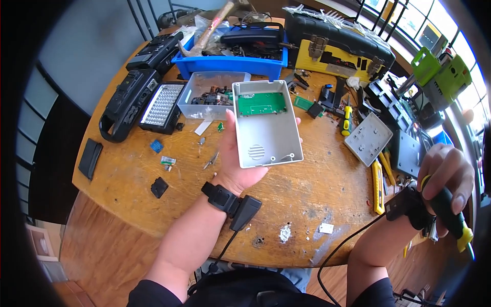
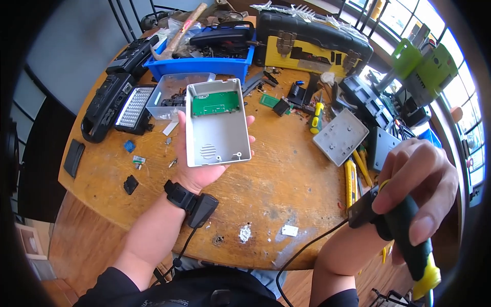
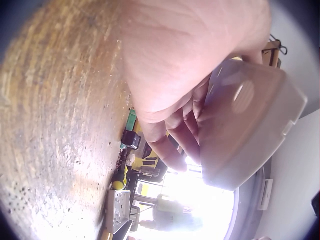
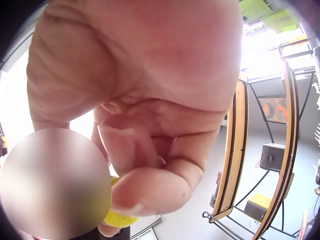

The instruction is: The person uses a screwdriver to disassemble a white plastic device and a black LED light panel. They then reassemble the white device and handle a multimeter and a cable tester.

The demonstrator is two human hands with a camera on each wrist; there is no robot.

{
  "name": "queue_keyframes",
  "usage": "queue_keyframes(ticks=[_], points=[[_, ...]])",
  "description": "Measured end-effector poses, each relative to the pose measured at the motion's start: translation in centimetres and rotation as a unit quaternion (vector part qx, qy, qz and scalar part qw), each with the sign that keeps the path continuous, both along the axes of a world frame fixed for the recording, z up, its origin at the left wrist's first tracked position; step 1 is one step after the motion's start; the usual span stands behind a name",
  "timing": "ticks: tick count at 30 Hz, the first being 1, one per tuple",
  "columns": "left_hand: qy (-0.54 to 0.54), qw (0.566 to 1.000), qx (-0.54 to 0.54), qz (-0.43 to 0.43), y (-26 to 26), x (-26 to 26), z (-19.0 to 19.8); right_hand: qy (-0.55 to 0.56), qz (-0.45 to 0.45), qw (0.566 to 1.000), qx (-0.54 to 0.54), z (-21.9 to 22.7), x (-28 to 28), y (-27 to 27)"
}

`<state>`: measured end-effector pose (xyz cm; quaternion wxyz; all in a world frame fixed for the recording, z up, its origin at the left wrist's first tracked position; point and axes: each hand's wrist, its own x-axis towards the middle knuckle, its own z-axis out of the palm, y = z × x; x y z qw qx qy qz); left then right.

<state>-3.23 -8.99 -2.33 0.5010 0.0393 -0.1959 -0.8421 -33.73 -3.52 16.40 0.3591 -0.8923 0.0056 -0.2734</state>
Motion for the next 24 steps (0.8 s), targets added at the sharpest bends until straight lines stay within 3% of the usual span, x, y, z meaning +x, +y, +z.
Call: queue_keyframes(ticks=[5,8,14,19,21,24], points=[[-0.010,1.000,-0.009,0.000,0.1,0.1,0.0,-0.014,-0.019,1.000,-0.007,-0.1,1.6,0.3],[0.043,0.998,-0.039,-0.029,0.1,0.3,0.0,-0.015,-0.036,0.999,-0.014,-0.1,2.3,0.5],[-0.024,0.999,-0.013,0.037,0.3,-0.2,0.5,0.021,-0.004,1.000,-0.006,0.8,2.6,1.2],[-0.026,0.998,-0.048,0.005,0.0,0.0,0.1,-0.001,-0.014,1.000,-0.015,0.1,3.4,1.8],[-0.019,0.999,-0.045,0.012,0.0,-0.1,0.3,-0.057,-0.029,0.998,-0.018,-0.5,3.9,1.9],[0.015,0.999,-0.043,0.003,0.1,0.0,0.2,0.016,0.011,1.000,-0.012,0.5,4.5,1.8]])
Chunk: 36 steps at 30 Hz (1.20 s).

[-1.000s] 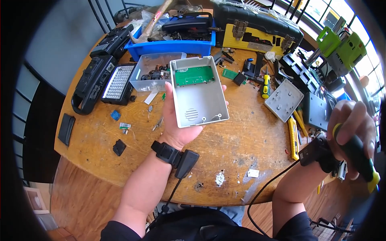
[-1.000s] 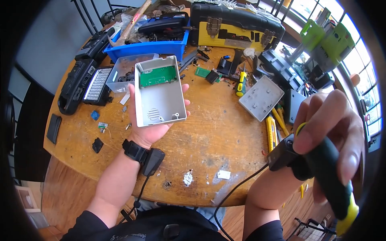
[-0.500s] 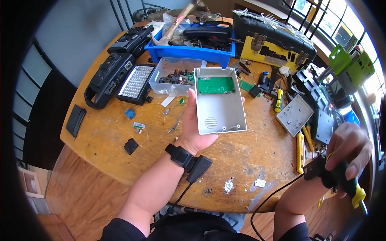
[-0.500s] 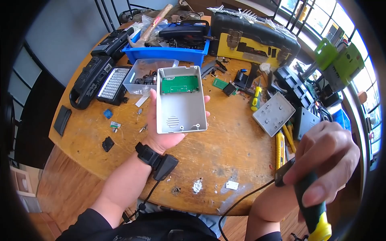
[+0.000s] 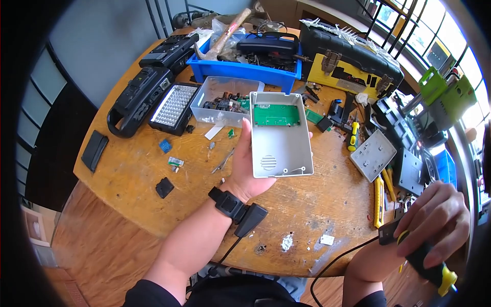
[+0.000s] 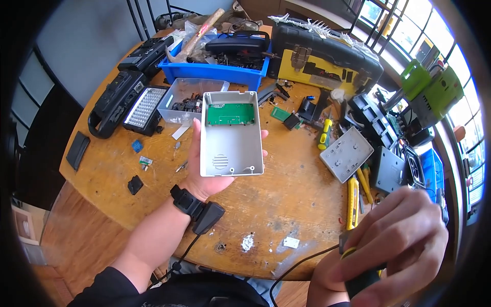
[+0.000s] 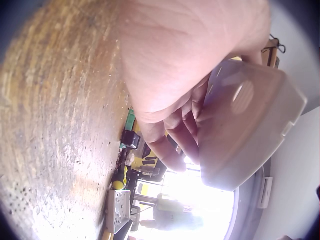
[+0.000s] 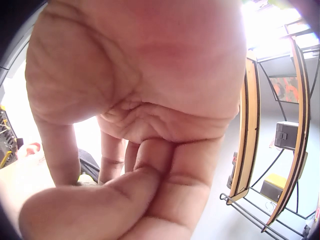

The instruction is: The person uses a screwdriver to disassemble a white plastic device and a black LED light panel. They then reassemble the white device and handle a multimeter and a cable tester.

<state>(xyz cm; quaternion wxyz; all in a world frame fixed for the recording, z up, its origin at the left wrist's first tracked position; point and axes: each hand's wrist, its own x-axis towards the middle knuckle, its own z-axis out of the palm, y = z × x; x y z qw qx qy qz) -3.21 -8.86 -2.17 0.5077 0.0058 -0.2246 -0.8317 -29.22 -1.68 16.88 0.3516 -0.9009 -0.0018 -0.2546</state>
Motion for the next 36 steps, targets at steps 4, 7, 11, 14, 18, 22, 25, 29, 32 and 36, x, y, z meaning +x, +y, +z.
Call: queue_keyframes(ticks=[4,7,11,14,18,22,25,29,32,36], points=[[0.024,1.000,-0.005,-0.020,0.0,0.2,-0.1,-0.015,-0.019,1.000,0.005,-0.7,0.6,1.1],[-0.035,0.999,0.019,0.035,0.1,-0.4,0.3,-0.010,-0.033,0.999,-0.009,0.0,1.4,1.3],[-0.038,0.999,0.021,0.015,0.0,-0.3,-0.1,-0.022,-0.034,0.999,-0.001,-0.3,2.1,1.7],[-0.016,0.999,0.043,0.002,0.1,-0.3,0.0,-0.029,-0.037,0.999,0.000,-0.6,2.4,2.0],[-0.025,0.999,0.048,0.004,0.2,-0.3,-0.2,-0.028,-0.046,0.999,-0.001,-0.7,2.9,2.2],[-0.017,0.998,0.056,0.011,0.3,-0.1,-0.3,0.052,-0.063,0.996,-0.032,0.9,2.8,2.4],[-0.017,0.999,0.048,0.007,0.1,-0.1,-0.1,0.134,-0.078,0.985,-0.071,2.9,2.7,2.7],[-0.030,0.999,0.030,0.027,0.2,-0.4,0.2,0.018,-0.107,0.994,0.010,0.4,1.9,3.1],[-0.037,0.999,0.001,0.023,0.1,-0.3,0.2,0.039,-0.061,0.997,0.020,0.7,1.1,2.9],[-0.026,0.999,0.020,0.017,0.1,-0.2,0.3,0.031,-0.045,0.998,0.009,0.4,1.1,3.2]])
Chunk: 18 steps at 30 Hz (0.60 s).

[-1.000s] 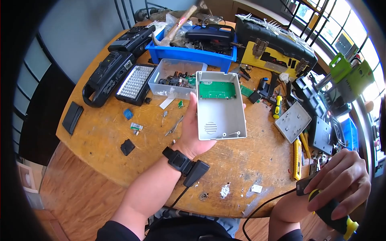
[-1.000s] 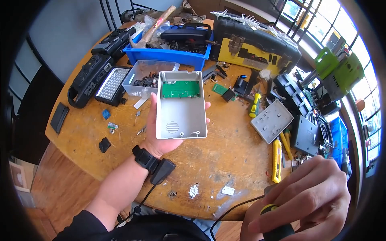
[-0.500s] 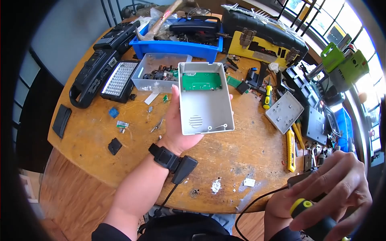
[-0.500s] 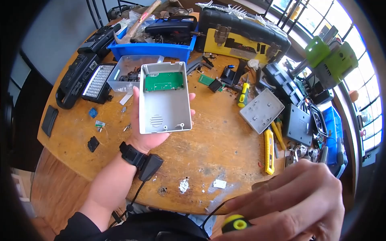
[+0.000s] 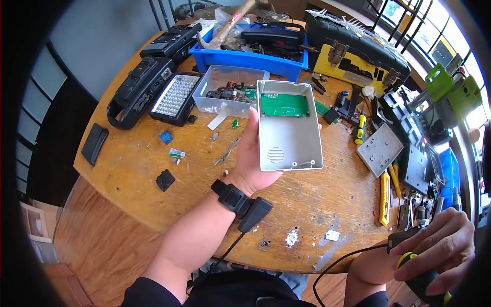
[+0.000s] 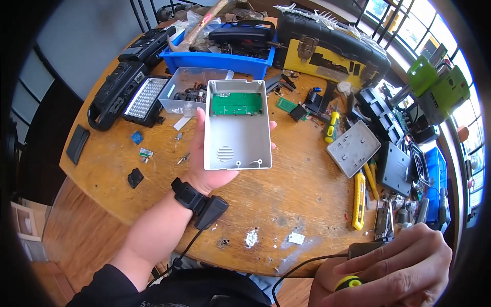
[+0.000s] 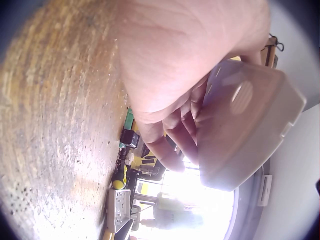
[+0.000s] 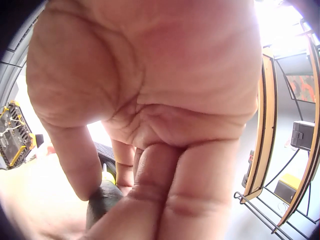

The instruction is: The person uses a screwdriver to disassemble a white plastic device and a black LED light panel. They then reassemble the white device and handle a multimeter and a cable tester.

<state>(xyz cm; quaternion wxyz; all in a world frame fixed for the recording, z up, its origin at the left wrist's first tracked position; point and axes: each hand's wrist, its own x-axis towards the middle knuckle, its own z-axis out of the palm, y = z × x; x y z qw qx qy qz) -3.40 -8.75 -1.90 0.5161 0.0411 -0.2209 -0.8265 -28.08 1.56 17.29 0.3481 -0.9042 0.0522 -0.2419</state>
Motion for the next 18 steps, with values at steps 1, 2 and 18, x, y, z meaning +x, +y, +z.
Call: queue_keyframes(ticks=[1,2,18], points=[[0.030,0.999,-0.011,-0.019,-0.1,0.1,-0.2,-0.001,0.001,1.000,0.001,-0.1,-0.2,0.1],[0.060,0.997,-0.024,-0.039,-0.1,0.2,-0.4,-0.001,0.005,1.000,-0.007,-0.3,-0.6,0.2],[-0.013,1.000,-0.022,0.000,0.0,-0.1,-0.1,0.001,0.001,0.999,-0.035,-0.4,-1.4,0.2]])
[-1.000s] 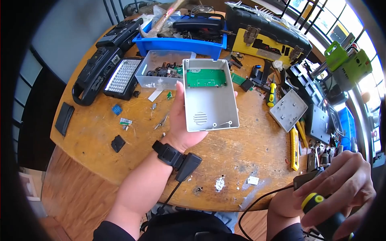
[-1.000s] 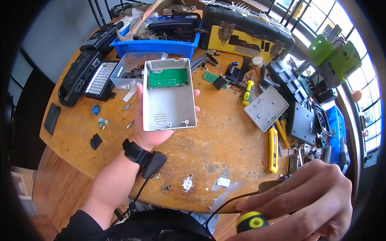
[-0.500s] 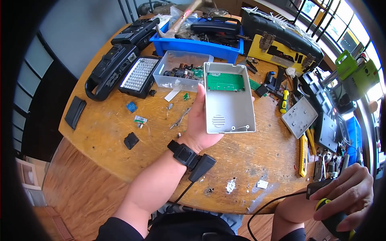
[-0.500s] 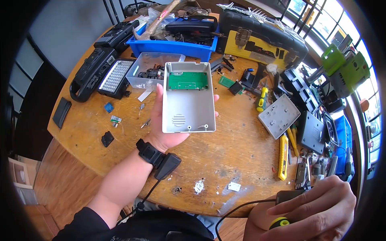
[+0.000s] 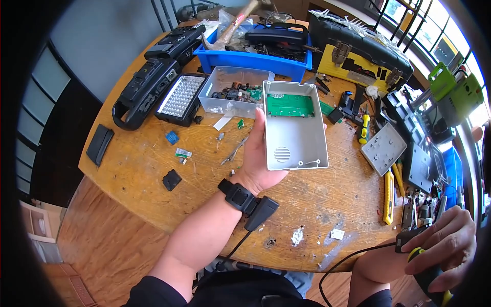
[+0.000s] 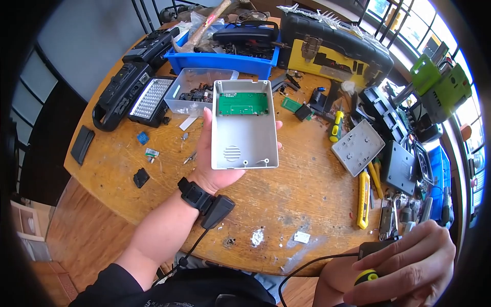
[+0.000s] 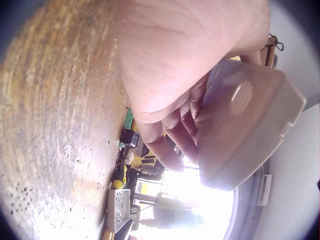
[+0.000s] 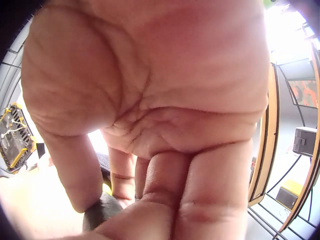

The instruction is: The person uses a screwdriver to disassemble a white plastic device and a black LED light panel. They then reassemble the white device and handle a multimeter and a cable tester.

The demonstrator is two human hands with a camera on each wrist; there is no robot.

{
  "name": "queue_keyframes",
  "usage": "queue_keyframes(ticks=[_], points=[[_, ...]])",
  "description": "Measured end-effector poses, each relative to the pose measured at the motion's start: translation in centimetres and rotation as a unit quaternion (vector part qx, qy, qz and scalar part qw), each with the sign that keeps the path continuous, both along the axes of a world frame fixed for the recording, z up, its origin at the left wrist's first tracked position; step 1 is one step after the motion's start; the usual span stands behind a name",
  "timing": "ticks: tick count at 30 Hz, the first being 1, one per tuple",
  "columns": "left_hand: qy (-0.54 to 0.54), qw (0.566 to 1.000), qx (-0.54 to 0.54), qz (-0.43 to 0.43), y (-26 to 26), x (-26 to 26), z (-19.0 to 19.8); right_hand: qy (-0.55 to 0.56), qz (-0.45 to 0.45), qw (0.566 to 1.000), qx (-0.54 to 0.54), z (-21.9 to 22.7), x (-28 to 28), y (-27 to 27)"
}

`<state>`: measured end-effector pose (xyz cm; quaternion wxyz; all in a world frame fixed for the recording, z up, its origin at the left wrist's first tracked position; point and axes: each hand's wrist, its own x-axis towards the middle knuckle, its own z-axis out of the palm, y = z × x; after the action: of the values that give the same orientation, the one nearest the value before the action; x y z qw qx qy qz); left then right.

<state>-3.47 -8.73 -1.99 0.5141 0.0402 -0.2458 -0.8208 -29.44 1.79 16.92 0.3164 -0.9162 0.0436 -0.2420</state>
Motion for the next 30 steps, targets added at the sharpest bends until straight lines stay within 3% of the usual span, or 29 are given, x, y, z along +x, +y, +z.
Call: queue_keyframes(ticks=[2,3,4,6,8,9,10,12,15,18,26,28,30], points=[[0.005,1.000,0.007,0.001,0.0,-0.1,-0.1,0.009,0.002,0.999,-0.038,0.3,0.5,-0.9],[0.006,1.000,0.006,-0.001,0.0,-0.1,0.0,-0.072,-0.016,0.997,-0.029,-1.1,0.5,-1.1],[0.008,1.000,0.009,-0.003,0.0,-0.1,-0.1,-0.084,0.008,0.995,-0.046,-1.4,0.3,-2.4],[0.010,1.000,0.012,-0.005,0.0,-0.1,0.0,-0.148,-0.028,0.988,-0.027,-2.8,0.0,-3.3],[-0.005,1.000,-0.009,-0.004,0.0,-0.1,-0.1,-0.135,-0.062,0.989,0.004,-3.3,-1.6,-4.3],[-0.004,1.000,-0.009,-0.005,0.1,0.0,-0.1,-0.195,-0.086,0.974,0.072,-4.2,-1.6,-4.4],[-0.014,0.999,-0.023,-0.032,0.2,0.2,-0.1,-0.238,-0.201,0.939,0.147,-4.8,-1.3,-3.5],[-0.020,0.997,-0.036,-0.062,0.3,0.4,-0.3,-0.268,-0.372,0.883,0.103,-5.3,-0.6,-3.2],[-0.014,0.991,-0.037,-0.125,0.5,0.6,-1.2,-0.106,-0.542,0.822,0.137,-3.8,-0.2,-3.9],[-0.034,0.985,-0.053,-0.162,0.6,0.9,-2.3,-0.074,-0.600,0.791,0.095,-4.4,-0.3,-4.6],[-0.091,0.979,-0.030,-0.182,1.1,1.7,-4.0,-0.094,-0.588,0.803,-0.017,-2.7,1.0,-1.1],[-0.101,0.978,-0.030,-0.178,1.3,1.8,-4.1,-0.125,-0.602,0.787,-0.042,-2.9,1.4,-0.9],[-0.091,0.980,-0.024,-0.174,1.5,1.8,-4.1,-0.086,-0.557,0.824,-0.060,-2.6,0.8,-0.7]])
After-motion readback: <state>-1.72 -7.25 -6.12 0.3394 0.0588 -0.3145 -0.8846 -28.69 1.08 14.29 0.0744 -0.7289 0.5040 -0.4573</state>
